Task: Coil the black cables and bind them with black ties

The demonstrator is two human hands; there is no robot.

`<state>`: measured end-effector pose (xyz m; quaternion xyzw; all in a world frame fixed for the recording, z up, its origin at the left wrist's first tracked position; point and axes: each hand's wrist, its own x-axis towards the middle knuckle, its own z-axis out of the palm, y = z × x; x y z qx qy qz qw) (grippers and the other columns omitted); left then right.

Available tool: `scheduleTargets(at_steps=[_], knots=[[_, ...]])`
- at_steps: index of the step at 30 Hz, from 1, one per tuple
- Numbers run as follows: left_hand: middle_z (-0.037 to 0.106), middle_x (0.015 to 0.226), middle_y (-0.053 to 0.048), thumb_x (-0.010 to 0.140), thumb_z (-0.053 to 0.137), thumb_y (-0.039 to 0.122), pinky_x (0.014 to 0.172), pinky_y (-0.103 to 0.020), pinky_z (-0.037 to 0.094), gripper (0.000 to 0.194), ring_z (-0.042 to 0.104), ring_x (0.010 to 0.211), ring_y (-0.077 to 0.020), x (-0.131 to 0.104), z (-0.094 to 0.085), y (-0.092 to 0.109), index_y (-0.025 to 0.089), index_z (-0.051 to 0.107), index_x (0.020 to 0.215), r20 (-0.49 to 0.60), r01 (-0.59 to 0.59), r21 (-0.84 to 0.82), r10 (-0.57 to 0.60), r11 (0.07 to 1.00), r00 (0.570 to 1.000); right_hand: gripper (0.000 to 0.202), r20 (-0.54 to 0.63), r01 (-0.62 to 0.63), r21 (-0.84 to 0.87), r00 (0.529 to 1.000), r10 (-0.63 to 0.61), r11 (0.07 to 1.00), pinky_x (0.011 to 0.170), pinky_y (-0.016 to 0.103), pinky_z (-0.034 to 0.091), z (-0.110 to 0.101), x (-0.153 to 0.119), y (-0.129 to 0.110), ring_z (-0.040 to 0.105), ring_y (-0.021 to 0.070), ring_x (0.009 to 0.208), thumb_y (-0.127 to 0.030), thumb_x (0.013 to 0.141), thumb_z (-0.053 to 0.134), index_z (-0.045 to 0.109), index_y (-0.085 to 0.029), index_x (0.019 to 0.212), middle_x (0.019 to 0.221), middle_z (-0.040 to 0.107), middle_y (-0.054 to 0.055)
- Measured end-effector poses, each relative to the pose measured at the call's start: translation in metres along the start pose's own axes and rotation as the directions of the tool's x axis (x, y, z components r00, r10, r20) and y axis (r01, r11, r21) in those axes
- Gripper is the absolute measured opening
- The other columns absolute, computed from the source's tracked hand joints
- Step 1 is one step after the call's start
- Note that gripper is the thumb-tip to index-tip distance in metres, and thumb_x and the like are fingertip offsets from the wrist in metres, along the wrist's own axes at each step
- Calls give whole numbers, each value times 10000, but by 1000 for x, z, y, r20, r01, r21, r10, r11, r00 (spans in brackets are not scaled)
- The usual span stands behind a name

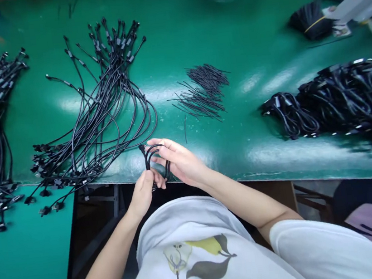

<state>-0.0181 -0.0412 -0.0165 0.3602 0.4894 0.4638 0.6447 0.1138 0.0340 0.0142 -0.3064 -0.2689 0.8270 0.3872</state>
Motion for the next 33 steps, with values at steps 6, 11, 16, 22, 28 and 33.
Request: scheduleTargets(at_steps=[6, 11, 16, 22, 28, 33], knots=[[472, 636, 57, 891, 548, 579, 683, -318, 447, 436, 485, 579, -129, 0, -1, -12, 194, 530, 1098, 148, 56, -7, -54, 998, 987, 449, 55, -56, -70, 997, 60, 996, 433, 146, 360, 8, -4, 15, 508, 73, 603, -638, 818, 613, 446, -227, 888, 820, 582, -20], [528, 722, -19, 874, 517, 641, 701, -314, 414, 505, 489, 691, -149, 3, -6, -12, 155, 612, 775, 198, 77, 106, -97, 991, 975, 425, 99, 68, -38, 993, -64, 997, 406, 136, 188, 11, 4, 14, 223, 18, 449, -618, 849, 591, 486, -235, 1000, 638, 399, -100], [626, 934, -74, 809, 640, 609, 944, -367, 409, 435, 540, 1024, -234, 8, -7, -1, 177, 657, 759, 126, 16, 214, -43, 977, 991, 403, 108, 40, -74, 994, -32, 996, 387, 138, 147, 13, 10, 8, 165, 17, 437, -585, 871, 575, 466, -201, 814, 574, 320, -105], [414, 580, 36, 817, 656, 558, 598, -295, 468, 425, 435, 536, -116, 3, 14, 11, 172, 526, 693, 328, 413, -349, -303, 841, 895, 442, 204, -92, -95, 973, 110, 991, 372, 122, 165, 10, 22, 0, 183, 8, 431, -592, 849, 607, 422, -197, 778, 587, 342, -103], [344, 574, 51, 859, 650, 363, 515, -214, 418, 251, 385, 505, -84, 12, 23, 19, 123, 616, 795, 285, 443, -508, -341, 739, 896, 505, 83, -30, -42, 996, 33, 999, 354, 118, 180, 2, 27, -9, 214, 2, 420, -677, 846, 544, 384, -204, 777, 613, 372, -97], [338, 596, 56, 760, 777, 298, 521, -180, 403, 251, 385, 529, -67, 17, 28, 16, 102, 626, 807, 357, 495, -558, -346, 666, 868, 494, 218, -28, -120, 975, 54, 992, 344, 120, 150, -5, 27, -14, 199, 3, 408, -677, 878, 488, 405, -199, 788, 606, 365, -100]])
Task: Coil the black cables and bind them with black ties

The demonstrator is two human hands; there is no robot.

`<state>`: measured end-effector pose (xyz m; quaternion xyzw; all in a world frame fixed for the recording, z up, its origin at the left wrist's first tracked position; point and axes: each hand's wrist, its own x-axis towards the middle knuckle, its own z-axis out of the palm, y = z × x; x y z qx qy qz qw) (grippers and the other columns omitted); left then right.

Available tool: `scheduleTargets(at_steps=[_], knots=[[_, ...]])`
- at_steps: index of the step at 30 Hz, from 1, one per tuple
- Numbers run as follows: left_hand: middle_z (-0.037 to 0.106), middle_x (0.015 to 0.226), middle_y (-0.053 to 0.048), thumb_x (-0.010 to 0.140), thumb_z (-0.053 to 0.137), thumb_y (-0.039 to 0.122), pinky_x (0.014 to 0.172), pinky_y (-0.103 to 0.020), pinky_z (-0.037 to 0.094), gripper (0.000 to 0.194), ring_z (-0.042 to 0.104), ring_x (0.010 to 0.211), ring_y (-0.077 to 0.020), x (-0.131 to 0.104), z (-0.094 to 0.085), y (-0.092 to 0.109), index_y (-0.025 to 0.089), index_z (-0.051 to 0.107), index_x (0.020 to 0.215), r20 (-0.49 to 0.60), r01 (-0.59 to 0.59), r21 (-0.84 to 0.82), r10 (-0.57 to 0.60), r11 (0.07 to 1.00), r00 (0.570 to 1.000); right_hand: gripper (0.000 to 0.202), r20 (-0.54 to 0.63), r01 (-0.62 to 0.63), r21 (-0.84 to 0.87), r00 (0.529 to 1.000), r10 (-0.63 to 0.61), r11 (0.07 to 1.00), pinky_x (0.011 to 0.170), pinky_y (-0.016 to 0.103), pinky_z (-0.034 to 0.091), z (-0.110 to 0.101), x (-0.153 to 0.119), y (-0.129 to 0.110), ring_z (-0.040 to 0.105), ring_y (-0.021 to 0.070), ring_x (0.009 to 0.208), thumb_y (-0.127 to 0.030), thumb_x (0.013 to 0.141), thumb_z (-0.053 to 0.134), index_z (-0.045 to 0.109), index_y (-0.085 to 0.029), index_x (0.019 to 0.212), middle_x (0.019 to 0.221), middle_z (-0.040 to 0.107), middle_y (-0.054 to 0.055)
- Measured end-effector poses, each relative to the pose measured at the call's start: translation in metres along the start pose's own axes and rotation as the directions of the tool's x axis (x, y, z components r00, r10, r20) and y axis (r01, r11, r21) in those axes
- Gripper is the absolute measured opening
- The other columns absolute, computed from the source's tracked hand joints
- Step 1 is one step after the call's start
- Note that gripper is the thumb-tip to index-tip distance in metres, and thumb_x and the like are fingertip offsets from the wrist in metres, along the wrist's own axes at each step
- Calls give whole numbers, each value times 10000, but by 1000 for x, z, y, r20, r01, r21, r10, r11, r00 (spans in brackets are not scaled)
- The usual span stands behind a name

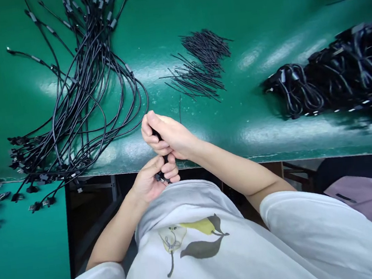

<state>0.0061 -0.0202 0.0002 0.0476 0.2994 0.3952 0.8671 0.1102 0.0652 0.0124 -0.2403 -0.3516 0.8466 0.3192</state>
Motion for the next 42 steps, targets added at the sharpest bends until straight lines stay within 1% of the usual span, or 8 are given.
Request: scheduleTargets(at_steps=[6, 10, 12, 15, 22, 29, 37, 42], knots=[[258, 558, 77, 779, 756, 329, 437, -152, 303, 291, 251, 463, -48, 6, 7, -1, 126, 562, 702, -37, -13, 31, 15, 999, 999, 440, 2, 261, -425, 958, -287, 867, 582, 208, 481, -25, -3, -1, 510, 66, 581, -590, 967, 383, 457, -186, 808, 679, 486, -44], [279, 538, 78, 782, 753, 364, 425, -156, 289, 316, 237, 450, -43, 3, 7, 4, 132, 560, 688, -32, 12, 108, -9, 994, 999, 382, 460, 523, -850, 792, -401, 57, 832, 312, 498, -52, -23, -22, 603, 150, 955, -514, 980, 427, 601, -174, 982, 1052, 642, 68], [294, 535, 76, 783, 752, 384, 427, -154, 282, 328, 248, 450, -39, 1, 5, 7, 132, 562, 689, -54, 37, 162, -28, 986, 998, 336, 677, 589, -729, 695, -243, -348, 998, 420, 444, -58, -36, -35, 525, 192, 1213, -426, 1013, 397, 579, -206, 1189, 1334, 561, 79], [335, 548, 67, 796, 735, 432, 438, -157, 276, 353, 279, 463, -37, -1, 0, 10, 125, 579, 719, -94, 107, 276, -84, 955, 992, 320, 780, 599, -489, 625, -11, -634, 1113, 505, 332, -59, -52, -46, 458, 203, 1307, -272, 1025, 379, 536, -179, 1287, 1356, 562, 68], [364, 578, 58, 842, 675, 477, 458, -180, 271, 362, 301, 480, -43, 7, 0, 0, 120, 627, 818, -111, 239, 387, -213, 890, 971, 237, 788, 638, -446, 612, 62, -628, 553, 301, 300, -71, -59, -34, 476, 126, 617, -219, 1014, 375, 518, -188, 827, 719, 541, -18], [529, 692, -36, 863, 658, 403, 636, -258, 425, 332, 545, 651, -129, 16, 7, -6, 77, 697, 912, 22, 334, 248, -350, 909, 936, 225, 886, 726, -288, 449, 113, -625, 622, 291, 316, -84, -64, -58, 450, 110, 656, -248, 1014, 405, 508, -195, 821, 732, 502, -35], [516, 639, -13, 778, 765, 385, 582, -244, 386, 300, 505, 589, -112, 27, 18, -24, 114, 645, 822, 98, 366, 95, -374, 926, 922, 161, 914, 691, -291, 406, 23, -662, 672, 287, 372, -100, -66, -63, 472, 102, 660, -252, 990, 459, 551, -197, 870, 747, 522, -46], [398, 577, 40, 801, 745, 369, 546, -218, 327, 294, 386, 530, -72, 37, 29, -22, 118, 597, 762, -99, 201, 155, -187, 967, 977, 156, 843, 602, -412, 537, -35, -684, 914, 328, 412, -115, -69, -60, 565, 133, 945, -204, 982, 461, 589, -190, 1070, 1017, 633, 4]])
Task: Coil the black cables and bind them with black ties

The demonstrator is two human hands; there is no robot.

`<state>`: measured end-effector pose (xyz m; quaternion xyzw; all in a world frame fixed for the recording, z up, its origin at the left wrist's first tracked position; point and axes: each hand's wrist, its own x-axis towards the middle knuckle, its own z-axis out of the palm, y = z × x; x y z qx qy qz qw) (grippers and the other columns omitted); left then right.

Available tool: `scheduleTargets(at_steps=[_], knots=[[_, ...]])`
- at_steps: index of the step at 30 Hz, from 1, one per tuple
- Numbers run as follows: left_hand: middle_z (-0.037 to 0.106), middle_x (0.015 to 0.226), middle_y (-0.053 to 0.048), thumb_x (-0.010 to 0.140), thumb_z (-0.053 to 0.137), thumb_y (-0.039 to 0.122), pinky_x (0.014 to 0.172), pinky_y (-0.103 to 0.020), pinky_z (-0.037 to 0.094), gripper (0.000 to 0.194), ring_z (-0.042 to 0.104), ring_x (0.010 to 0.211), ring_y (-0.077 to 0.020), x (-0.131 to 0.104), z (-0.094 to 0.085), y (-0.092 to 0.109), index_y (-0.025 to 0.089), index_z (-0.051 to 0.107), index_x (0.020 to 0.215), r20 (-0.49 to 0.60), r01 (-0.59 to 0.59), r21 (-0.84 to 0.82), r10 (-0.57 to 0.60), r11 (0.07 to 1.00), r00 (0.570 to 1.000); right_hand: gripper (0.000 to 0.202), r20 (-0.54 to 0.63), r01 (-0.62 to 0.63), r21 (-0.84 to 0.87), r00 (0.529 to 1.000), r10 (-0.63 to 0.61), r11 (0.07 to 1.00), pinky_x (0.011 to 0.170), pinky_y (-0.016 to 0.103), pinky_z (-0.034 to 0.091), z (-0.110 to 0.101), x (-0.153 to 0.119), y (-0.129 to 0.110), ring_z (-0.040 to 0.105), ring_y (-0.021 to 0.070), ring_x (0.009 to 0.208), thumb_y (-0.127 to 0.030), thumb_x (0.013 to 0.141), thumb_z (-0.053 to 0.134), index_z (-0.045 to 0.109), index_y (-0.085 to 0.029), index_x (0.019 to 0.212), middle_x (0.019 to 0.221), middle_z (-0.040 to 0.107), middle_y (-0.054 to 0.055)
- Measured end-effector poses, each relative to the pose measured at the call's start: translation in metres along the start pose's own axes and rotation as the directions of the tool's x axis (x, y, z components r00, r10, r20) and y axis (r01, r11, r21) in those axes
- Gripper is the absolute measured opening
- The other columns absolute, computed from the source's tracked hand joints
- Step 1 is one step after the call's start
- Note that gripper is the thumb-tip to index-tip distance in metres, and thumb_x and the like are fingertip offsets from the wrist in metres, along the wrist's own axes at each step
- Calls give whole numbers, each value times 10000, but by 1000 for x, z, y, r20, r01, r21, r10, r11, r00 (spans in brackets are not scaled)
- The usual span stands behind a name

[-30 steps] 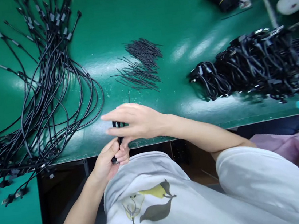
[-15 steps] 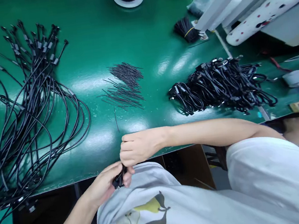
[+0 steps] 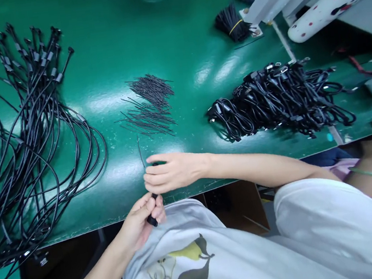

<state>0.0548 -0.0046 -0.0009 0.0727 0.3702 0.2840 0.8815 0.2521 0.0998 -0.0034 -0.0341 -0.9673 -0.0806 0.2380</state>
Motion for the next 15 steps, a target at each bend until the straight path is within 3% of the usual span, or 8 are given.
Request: scheduleTargets(at_steps=[2, 3, 5, 6, 7, 9, 12, 15], knots=[[388, 593, 40, 808, 736, 356, 541, -208, 313, 278, 368, 543, -70, 0, -1, 8, 120, 595, 769, -98, -116, 37, 119, 993, 988, 233, 28, -323, 10, 946, 322, 946, 925, 338, 419, 1, -11, 1, 556, 161, 1043, -204, 974, 475, 548, -189, 1194, 1120, 629, 44], [381, 598, 39, 815, 727, 348, 537, -206, 308, 268, 360, 547, -70, -1, -3, 13, 121, 591, 766, -140, -172, 54, 178, 984, 974, 242, 52, -536, 11, 844, 535, 844, 876, 324, 436, 2, -18, 1, 565, 170, 1017, -225, 968, 493, 541, -179, 1200, 1107, 628, 63], [355, 595, 42, 828, 704, 332, 524, -206, 293, 260, 338, 541, -70, -2, -6, 22, 125, 575, 738, -205, -255, 88, 268, 963, 941, 193, 132, -853, -19, 515, 847, 522, 737, 288, 437, 4, -33, 3, 581, 172, 871, -277, 948, 530, 573, -157, 1094, 1004, 625, 76], [340, 588, 44, 833, 694, 330, 517, -209, 285, 263, 323, 534, -69, -3, -8, 26, 127, 567, 723, -221, -278, 104, 295, 955, 930, 164, 172, -924, -46, 367, 914, 380, 691, 278, 424, 6, -40, 4, 574, 169, 807, -288, 939, 538, 587, -153, 1018, 962, 619, 76], [329, 582, 46, 835, 687, 330, 509, -212, 276, 267, 310, 526, -69, -3, -8, 30, 129, 562, 712, -221, -292, 117, 312, 949, 924, 143, 206, -954, -73, 269, 941, 289, 668, 274, 411, 9, -46, 6, 568, 166, 771, -281, 933, 536, 594, -153, 959, 941, 616, 76], [324, 574, 47, 836, 682, 334, 503, -216, 267, 261, 301, 521, -70, -4, -8, 33, 128, 572, 721, -199, -309, 138, 332, 941, 922, 121, 234, -968, -98, 202, 951, 230, 659, 273, 394, 13, -54, 9, 562, 164, 747, -244, 919, 520, 597, -160, 878, 911, 619, 74], [334, 576, 49, 841, 682, 352, 509, -212, 268, 242, 309, 524, -69, -4, -5, 33, 119, 626, 814, -169, -347, 159, 372, 924, 913, 99, 210, -980, -60, 171, 963, 187, 664, 276, 399, 13, -56, 10, 569, 166, 746, -220, 884, 536, 587, -167, 818, 880, 633, 75], [345, 582, 54, 855, 672, 358, 511, -209, 258, 244, 302, 522, -68, -5, -3, 29, 129, 643, 934, -136, -383, 157, 404, 910, 905, 84, 191, -985, 157, 107, 976, 77, 662, 273, 435, 5, -48, 1, 596, 150, 698, -233, 857, 568, 563, -175, 796, 810, 638, 47]])
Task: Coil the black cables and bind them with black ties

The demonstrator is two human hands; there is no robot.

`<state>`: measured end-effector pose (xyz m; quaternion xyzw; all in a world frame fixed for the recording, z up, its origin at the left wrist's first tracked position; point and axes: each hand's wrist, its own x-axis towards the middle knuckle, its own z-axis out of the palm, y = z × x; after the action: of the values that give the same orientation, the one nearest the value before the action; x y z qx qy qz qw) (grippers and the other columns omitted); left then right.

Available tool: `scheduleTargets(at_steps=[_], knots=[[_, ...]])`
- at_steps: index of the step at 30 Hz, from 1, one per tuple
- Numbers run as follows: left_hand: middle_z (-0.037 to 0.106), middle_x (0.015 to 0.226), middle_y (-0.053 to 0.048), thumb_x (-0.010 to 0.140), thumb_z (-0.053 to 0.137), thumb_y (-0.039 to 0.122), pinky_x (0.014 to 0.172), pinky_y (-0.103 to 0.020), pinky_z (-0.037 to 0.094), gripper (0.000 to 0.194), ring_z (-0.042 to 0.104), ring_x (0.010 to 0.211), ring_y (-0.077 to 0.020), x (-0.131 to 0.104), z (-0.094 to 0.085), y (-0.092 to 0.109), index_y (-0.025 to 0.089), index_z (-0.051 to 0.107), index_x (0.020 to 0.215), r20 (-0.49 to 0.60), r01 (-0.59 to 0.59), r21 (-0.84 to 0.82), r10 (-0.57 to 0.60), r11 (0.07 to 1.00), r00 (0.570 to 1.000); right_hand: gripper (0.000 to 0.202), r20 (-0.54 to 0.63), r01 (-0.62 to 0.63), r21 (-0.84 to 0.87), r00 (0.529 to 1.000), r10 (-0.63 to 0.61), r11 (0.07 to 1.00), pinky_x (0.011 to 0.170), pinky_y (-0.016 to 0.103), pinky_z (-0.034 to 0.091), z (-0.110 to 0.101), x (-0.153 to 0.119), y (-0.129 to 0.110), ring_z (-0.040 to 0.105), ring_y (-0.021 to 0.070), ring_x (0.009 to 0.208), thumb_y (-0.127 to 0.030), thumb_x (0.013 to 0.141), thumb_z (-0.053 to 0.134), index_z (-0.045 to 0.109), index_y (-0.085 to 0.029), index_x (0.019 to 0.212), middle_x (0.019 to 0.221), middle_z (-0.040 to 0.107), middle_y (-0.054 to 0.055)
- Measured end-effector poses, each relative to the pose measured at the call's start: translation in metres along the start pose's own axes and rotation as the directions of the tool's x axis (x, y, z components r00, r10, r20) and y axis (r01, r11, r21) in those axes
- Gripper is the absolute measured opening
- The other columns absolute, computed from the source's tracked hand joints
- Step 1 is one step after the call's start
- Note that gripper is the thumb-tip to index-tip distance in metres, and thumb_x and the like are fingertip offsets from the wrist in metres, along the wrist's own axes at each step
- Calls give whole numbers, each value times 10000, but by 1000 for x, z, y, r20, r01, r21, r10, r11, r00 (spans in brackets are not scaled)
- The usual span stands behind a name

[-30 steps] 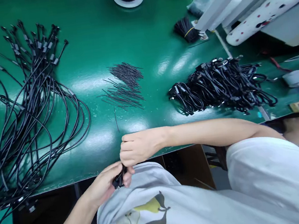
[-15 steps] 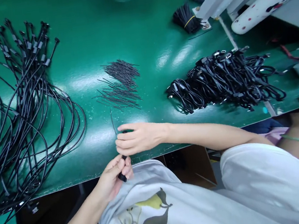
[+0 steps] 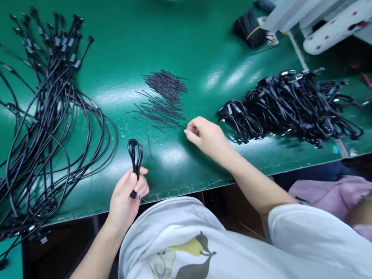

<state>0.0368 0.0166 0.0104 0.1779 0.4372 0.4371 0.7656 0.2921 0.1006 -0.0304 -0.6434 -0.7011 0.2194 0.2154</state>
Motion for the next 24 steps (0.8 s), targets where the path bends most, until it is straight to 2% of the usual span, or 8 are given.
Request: scheduleTargets(at_steps=[3, 6, 9, 12, 16, 19, 21, 24], knots=[[362, 588, 59, 865, 664, 346, 515, -211, 255, 274, 293, 521, -74, -2, 1, -4, 165, 616, 1063, 54, -10, -29, 11, 1000, 998, 145, 183, -88, 452, 983, 4, 887, 623, 253, 486, 5, -17, -22, 647, 132, 635, -310, 852, 604, 566, -172, 876, 751, 638, 7], [376, 590, 62, 858, 673, 359, 521, -216, 263, 339, 298, 524, -81, -2, -1, -10, 181, 603, 1138, 77, -14, -23, 16, 1000, 997, 215, 372, -105, 683, 901, -221, 722, 631, 232, 516, 22, -34, -52, 674, 110, 656, -328, 865, 604, 623, -155, 991, 851, 670, 25], [431, 605, 44, 866, 658, 393, 545, -232, 308, 359, 348, 548, -97, -1, -8, -16, 158, 647, 1136, 10, -130, 130, 129, 983, 992, 151, 306, 89, 644, 880, -363, 760, 634, 198, 488, 39, -45, -76, 627, 73, 652, -239, 882, 566, 675, -148, 934, 860, 668, 27], [591, 732, -9, 890, 620, 382, 690, -255, 413, 372, 518, 695, -139, 1, -18, -18, 170, 672, 1192, -50, -250, 415, 296, 875, 954, 141, 71, 467, 326, 855, -514, 822, 626, 204, 438, 48, -49, -88, 574, 83, 664, -174, 895, 536, 671, -148, 867, 755, 634, 16], [687, 1092, -63, 892, 592, 336, 972, -286, 404, 353, 575, 1118, -213, 3, -25, -13, 217, 687, 1210, 5, -297, 597, 368, 745, 930, 192, -21, 856, -212, 478, -878, 472, 661, 279, 416, 44, -41, -94, 568, 130, 733, -162, 955, 468, 657, -149, 920, 772, 647, 37], [684, 858, -45, 860, 620, 345, 799, -275, 454, 316, 605, 882, -199, 5, -29, -7, 191, 728, 1115, 12, -211, 575, 250, 790, 968, 184, 71, 941, -284, 210, -975, 182, 860, 325, 448, 35, -29, -98, 579, 166, 1020, -164, 970, 456, 639, -153, 952, 1086, 671, 78], [572, 635, 3, 821, 660, 363, 612, -248, 395, 309, 498, 632, -148, 6, -31, -5, 163, 743, 1042, 20, -138, 524, 150, 841, 988, 171, 154, 954, -288, 138, -978, 89, 919, 334, 442, 30, -24, -103, 573, 174, 1064, -170, 971, 462, 629, -148, 937, 1136, 660, 82], [464, 555, 42, 773, 691, 373, 536, -231, 294, 369, 370, 540, -105, 6, -34, -3, 135, 723, 1054, 20, -55, 408, 52, 911, 998, 178, 285, 949, -314, 122, -951, 28, 823, 327, 464, 24, -22, -110, 599, 165, 874, -162, 972, 452, 625, -121, 963, 949, 669, 76]])
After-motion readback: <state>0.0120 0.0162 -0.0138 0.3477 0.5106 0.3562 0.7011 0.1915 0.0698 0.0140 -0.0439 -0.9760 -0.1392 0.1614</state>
